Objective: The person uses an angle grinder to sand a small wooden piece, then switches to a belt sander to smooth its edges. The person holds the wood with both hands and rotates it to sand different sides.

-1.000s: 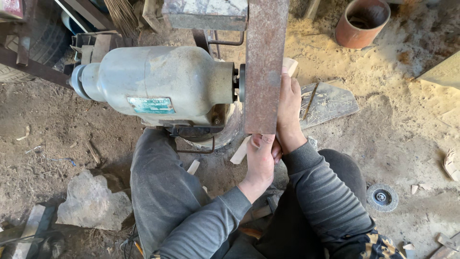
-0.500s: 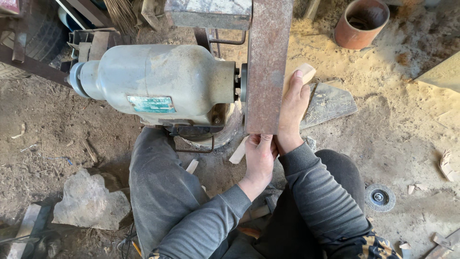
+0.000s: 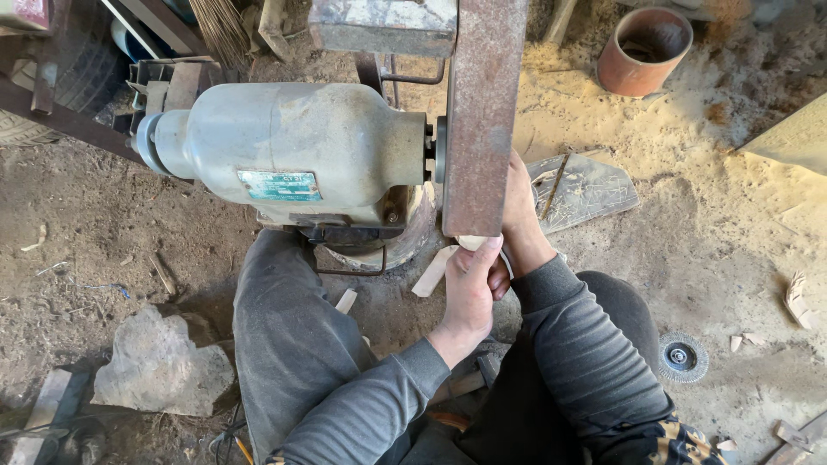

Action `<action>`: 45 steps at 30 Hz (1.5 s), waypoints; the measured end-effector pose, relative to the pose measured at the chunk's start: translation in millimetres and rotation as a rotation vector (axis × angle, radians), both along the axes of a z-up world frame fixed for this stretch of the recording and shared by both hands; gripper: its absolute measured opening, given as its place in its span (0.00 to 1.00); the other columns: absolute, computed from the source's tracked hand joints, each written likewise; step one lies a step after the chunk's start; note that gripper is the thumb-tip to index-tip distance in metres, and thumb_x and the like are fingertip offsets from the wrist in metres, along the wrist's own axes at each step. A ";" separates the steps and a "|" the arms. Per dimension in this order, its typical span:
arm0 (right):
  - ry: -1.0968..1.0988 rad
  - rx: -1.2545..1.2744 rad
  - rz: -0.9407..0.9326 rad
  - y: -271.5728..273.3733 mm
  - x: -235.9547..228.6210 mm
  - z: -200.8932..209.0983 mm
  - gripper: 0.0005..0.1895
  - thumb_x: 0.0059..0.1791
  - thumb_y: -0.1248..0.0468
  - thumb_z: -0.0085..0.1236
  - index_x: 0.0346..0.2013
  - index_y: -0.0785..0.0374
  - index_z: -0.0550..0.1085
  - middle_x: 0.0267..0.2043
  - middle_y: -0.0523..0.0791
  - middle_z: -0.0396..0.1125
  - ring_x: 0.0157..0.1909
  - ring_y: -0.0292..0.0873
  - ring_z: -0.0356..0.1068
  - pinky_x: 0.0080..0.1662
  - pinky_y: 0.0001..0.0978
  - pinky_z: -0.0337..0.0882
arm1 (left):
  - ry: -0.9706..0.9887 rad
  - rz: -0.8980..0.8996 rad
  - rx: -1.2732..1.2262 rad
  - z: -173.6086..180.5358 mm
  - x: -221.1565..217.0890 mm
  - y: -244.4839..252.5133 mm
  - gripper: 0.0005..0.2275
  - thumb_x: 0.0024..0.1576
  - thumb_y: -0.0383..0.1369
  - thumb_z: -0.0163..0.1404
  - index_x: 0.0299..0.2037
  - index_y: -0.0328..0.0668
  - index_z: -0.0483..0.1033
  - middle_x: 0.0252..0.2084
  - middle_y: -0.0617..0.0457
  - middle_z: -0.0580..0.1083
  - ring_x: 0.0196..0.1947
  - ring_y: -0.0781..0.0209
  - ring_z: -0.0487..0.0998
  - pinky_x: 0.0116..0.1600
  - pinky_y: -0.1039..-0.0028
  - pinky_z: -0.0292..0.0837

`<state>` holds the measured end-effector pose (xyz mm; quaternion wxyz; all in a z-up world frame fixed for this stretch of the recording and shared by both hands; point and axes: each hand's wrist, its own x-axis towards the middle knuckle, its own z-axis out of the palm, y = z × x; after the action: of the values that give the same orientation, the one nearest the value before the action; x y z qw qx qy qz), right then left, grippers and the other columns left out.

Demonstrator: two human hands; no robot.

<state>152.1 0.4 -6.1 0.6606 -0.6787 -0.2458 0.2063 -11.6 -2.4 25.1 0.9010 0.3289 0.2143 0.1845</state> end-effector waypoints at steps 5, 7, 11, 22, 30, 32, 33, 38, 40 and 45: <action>-0.303 -0.068 0.140 -6.7 -1.6 -0.3 0.23 0.46 0.59 0.68 0.52 0.67 0.75 0.47 0.47 0.76 0.47 0.39 0.76 0.47 0.33 0.76 | -0.005 -0.014 0.023 13.1 -5.6 -5.5 0.12 0.63 0.39 0.53 0.30 0.47 0.67 0.19 0.64 0.59 0.18 0.74 0.59 0.23 0.79 0.54; -0.255 -0.012 0.178 -8.1 -1.6 -1.9 0.25 0.45 0.58 0.69 0.52 0.67 0.74 0.47 0.47 0.75 0.47 0.39 0.75 0.47 0.33 0.76 | -0.021 -0.014 0.020 16.4 -7.1 -7.4 0.11 0.63 0.38 0.53 0.31 0.47 0.68 0.19 0.63 0.60 0.17 0.73 0.59 0.23 0.78 0.54; -0.399 -0.045 0.212 -14.1 -2.6 -1.2 0.26 0.42 0.58 0.70 0.49 0.69 0.74 0.45 0.49 0.75 0.47 0.41 0.75 0.47 0.35 0.75 | -0.018 -0.028 0.022 21.1 -12.5 -10.9 0.12 0.63 0.38 0.53 0.30 0.46 0.68 0.18 0.63 0.60 0.17 0.73 0.59 0.23 0.78 0.54; -0.295 -0.305 0.173 -35.4 -32.2 20.9 0.23 0.54 0.55 0.50 0.55 0.70 0.71 0.51 0.56 0.73 0.53 0.50 0.75 0.51 0.41 0.73 | 0.025 -0.097 0.092 32.5 -40.6 -34.2 0.15 0.61 0.42 0.53 0.27 0.46 0.65 0.17 0.62 0.59 0.17 0.73 0.60 0.23 0.78 0.57; 0.415 -0.192 0.277 -84.2 -89.2 71.0 0.32 0.58 0.44 0.35 0.49 0.71 0.73 0.34 0.51 0.72 0.33 0.45 0.71 0.35 0.37 0.71 | 0.144 -0.379 0.340 52.8 -83.7 -59.4 0.17 0.61 0.45 0.55 0.37 0.35 0.73 0.21 0.61 0.68 0.20 0.74 0.69 0.25 0.81 0.63; 0.670 0.047 0.203 -96.6 -101.3 75.4 0.34 0.57 0.41 0.32 0.51 0.69 0.71 0.34 0.48 0.71 0.34 0.43 0.69 0.37 0.34 0.71 | 0.133 -0.436 0.427 60.0 -93.3 -54.5 0.21 0.60 0.47 0.55 0.45 0.32 0.71 0.25 0.61 0.71 0.22 0.75 0.71 0.26 0.82 0.65; 0.796 0.165 0.155 -103.6 -105.2 76.0 0.35 0.56 0.39 0.31 0.53 0.68 0.70 0.34 0.46 0.70 0.35 0.41 0.69 0.38 0.32 0.71 | 0.086 -0.451 0.438 62.2 -96.6 -49.6 0.24 0.58 0.47 0.56 0.50 0.31 0.68 0.28 0.60 0.73 0.22 0.75 0.71 0.26 0.83 0.67; 0.561 0.338 0.279 -125.2 -114.3 73.4 0.39 0.60 0.38 0.29 0.60 0.71 0.67 0.32 0.48 0.66 0.34 0.41 0.65 0.36 0.31 0.67 | 0.043 -0.501 0.453 66.2 -97.8 -37.4 0.32 0.59 0.53 0.53 0.59 0.28 0.62 0.37 0.49 0.74 0.29 0.73 0.74 0.28 0.83 0.71; 0.528 0.367 0.297 -126.7 -115.1 75.3 0.39 0.60 0.38 0.28 0.63 0.71 0.66 0.32 0.49 0.66 0.33 0.41 0.65 0.36 0.31 0.66 | 0.150 -0.545 0.545 68.2 -98.1 -34.9 0.32 0.59 0.53 0.51 0.59 0.26 0.64 0.34 0.40 0.75 0.25 0.66 0.74 0.28 0.80 0.71; 0.581 0.412 0.260 -121.6 -115.5 87.8 0.40 0.60 0.39 0.27 0.67 0.72 0.63 0.35 0.51 0.68 0.36 0.43 0.67 0.40 0.32 0.69 | 0.006 -0.361 0.904 79.3 -97.6 -25.3 0.34 0.64 0.52 0.50 0.62 0.20 0.58 0.51 0.32 0.76 0.49 0.48 0.83 0.52 0.65 0.79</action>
<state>36.6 -121.2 81.7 0.7937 -0.4080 -0.1688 0.4185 -109.2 -27.7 104.4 0.6850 0.7197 0.0550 0.0990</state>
